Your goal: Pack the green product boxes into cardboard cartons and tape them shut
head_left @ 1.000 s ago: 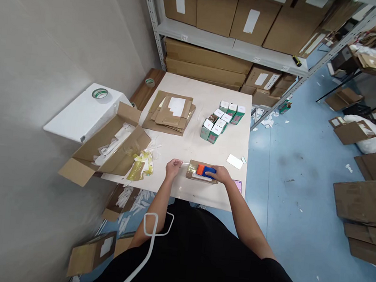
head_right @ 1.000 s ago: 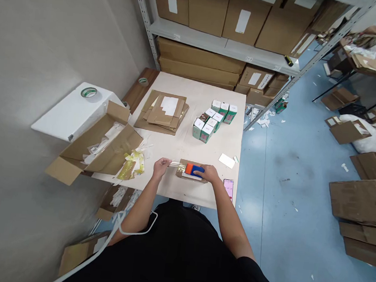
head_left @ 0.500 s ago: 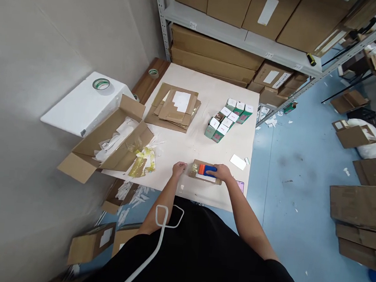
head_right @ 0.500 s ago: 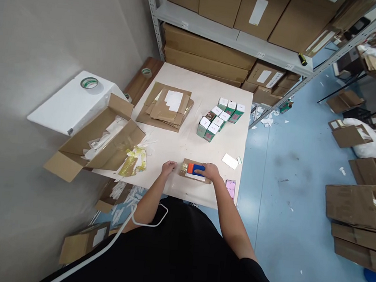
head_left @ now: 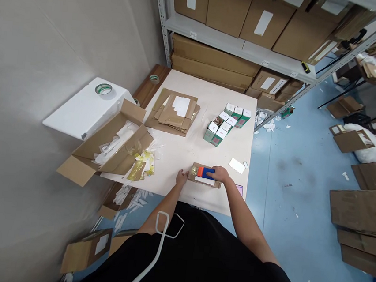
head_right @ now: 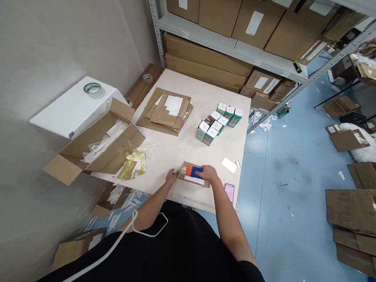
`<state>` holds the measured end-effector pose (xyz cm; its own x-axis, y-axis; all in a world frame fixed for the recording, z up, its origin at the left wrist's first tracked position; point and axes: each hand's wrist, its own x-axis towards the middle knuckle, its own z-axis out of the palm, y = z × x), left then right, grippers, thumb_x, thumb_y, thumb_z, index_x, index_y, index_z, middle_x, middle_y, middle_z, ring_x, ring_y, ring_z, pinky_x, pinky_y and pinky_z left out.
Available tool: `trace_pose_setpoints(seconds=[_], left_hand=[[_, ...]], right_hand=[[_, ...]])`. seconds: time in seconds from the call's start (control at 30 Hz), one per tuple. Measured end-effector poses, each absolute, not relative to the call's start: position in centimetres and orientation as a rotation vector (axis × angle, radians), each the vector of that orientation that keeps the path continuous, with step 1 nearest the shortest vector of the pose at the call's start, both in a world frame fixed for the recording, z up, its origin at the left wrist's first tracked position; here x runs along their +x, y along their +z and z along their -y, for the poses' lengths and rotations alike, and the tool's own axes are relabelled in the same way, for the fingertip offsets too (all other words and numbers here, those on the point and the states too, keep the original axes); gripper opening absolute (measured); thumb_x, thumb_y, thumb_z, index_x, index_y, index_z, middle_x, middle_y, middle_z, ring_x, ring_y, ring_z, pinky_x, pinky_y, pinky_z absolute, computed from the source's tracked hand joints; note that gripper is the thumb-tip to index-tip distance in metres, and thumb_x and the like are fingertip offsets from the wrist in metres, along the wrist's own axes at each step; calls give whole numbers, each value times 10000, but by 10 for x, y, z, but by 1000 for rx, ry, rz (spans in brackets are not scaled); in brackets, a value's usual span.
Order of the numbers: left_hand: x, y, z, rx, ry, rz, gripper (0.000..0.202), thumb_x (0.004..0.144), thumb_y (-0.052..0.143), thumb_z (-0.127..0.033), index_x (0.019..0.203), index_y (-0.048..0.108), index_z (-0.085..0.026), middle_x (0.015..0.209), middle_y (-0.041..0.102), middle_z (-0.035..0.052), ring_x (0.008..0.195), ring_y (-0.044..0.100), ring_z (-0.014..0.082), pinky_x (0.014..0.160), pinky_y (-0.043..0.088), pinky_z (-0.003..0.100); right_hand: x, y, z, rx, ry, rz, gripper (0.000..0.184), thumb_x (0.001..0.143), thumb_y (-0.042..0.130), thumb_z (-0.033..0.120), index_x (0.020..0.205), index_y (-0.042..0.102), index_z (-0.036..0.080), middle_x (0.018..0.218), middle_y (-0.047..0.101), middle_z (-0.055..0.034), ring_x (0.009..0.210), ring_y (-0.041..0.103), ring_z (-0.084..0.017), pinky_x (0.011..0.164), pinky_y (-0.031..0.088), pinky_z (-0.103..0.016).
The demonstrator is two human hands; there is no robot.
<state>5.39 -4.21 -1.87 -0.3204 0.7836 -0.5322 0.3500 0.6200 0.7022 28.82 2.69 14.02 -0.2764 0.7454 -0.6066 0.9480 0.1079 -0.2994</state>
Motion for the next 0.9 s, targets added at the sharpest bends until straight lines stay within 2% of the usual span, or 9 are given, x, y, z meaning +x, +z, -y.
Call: trace_pose_setpoints(seconds=[0.13, 0.3, 0.43, 0.7, 0.9], left_hand=[[53, -7, 35, 910, 641, -1910, 397, 1019, 445, -447, 1182, 718, -208, 1201, 760, 119, 1139, 692, 260, 973, 522, 369], [58, 4, 22, 1025, 665, -1772, 321, 951, 618, -432, 1121, 761, -201, 1195, 777, 101, 1107, 710, 251, 975, 523, 338], [62, 8, 23, 1064, 633, -1791, 355, 956, 604, -430, 1189, 741, -199, 1252, 759, 114, 1140, 701, 263, 973, 516, 351], [75, 22, 23, 1159, 505, -1883, 348, 969, 540, -496, 1147, 740, -274, 1148, 779, 87, 1109, 687, 292, 910, 491, 353], [87, 20, 19, 1164, 478, -1905, 433, 983, 459, -565, 1156, 700, -250, 1124, 773, 140, 1100, 701, 342, 904, 495, 408]], right_hand=[[289, 138, -27, 1712, -954, -2080, 546, 889, 632, 731, 1010, 780, 220, 1025, 783, -101, 945, 715, -250, 667, 436, -276], [276, 132, -19, 1814, -917, -2056, 589, 862, 640, 767, 1005, 780, 213, 1077, 774, -119, 995, 712, -260, 706, 466, -279], [278, 134, -17, 1833, -938, -2030, 580, 820, 703, 745, 1018, 774, 205, 1105, 768, -126, 1008, 711, -265, 698, 471, -276], [357, 132, -4, 2013, -942, -1938, 530, 802, 745, 699, 959, 769, 194, 1049, 772, -123, 949, 717, -269, 657, 463, -287], [350, 121, 4, 2066, -888, -1936, 572, 799, 738, 718, 1026, 764, 193, 1091, 765, -135, 998, 717, -274, 693, 483, -288]])
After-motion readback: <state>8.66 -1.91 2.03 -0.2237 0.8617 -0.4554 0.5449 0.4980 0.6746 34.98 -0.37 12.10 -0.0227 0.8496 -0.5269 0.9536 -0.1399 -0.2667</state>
